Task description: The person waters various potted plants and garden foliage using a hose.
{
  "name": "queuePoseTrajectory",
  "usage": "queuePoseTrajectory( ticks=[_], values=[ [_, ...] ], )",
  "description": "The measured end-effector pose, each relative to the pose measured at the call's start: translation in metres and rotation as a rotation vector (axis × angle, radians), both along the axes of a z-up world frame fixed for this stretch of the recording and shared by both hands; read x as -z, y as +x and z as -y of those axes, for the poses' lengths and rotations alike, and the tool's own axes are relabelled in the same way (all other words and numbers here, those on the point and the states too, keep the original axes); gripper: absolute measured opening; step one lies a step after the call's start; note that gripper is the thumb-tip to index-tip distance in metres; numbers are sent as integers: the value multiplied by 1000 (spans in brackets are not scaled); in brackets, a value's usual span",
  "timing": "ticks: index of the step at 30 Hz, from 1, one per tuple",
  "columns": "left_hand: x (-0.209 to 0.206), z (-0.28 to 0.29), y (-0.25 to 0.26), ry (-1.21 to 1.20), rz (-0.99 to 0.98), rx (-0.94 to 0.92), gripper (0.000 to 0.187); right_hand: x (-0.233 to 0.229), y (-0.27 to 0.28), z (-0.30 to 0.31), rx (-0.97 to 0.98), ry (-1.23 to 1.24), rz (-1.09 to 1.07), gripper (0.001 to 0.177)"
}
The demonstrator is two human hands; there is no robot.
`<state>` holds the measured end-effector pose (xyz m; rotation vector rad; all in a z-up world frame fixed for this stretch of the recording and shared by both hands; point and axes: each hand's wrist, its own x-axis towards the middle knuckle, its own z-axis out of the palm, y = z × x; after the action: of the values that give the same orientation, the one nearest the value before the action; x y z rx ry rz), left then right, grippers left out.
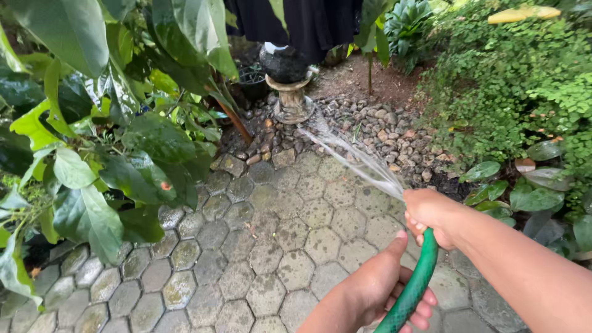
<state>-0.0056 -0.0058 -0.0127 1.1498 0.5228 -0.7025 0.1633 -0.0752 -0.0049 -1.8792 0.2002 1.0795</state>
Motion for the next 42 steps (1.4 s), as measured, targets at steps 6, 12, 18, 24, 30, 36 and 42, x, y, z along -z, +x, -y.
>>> queuePoseTrajectory(
  ticks=[6,12,18,24,30,36,42],
  values=[
    [-4,-11,12,-98,2,-189,93,-14,-14,-22,-13,-39,43,44],
    [2,-35,33,-197,103,-467,81,-29,-12,-63,-26,21,105,42],
    [-15,-67,40,-218,107,-382,78,-37,-15,-92,15,63,118,41],
    [-35,-92,47,-170,121,-307,74,-47,-24,-115,46,3,182,52],
    [-30,-101,62,-85,107,-368,72,-38,-13,-129,74,-75,116,52],
    [-5,-94,90,-13,-29,-351,77,3,19,-129,45,9,91,55],
    [15,-81,118,89,-161,-468,76,19,48,-128,-67,-73,171,53]
  ],
)
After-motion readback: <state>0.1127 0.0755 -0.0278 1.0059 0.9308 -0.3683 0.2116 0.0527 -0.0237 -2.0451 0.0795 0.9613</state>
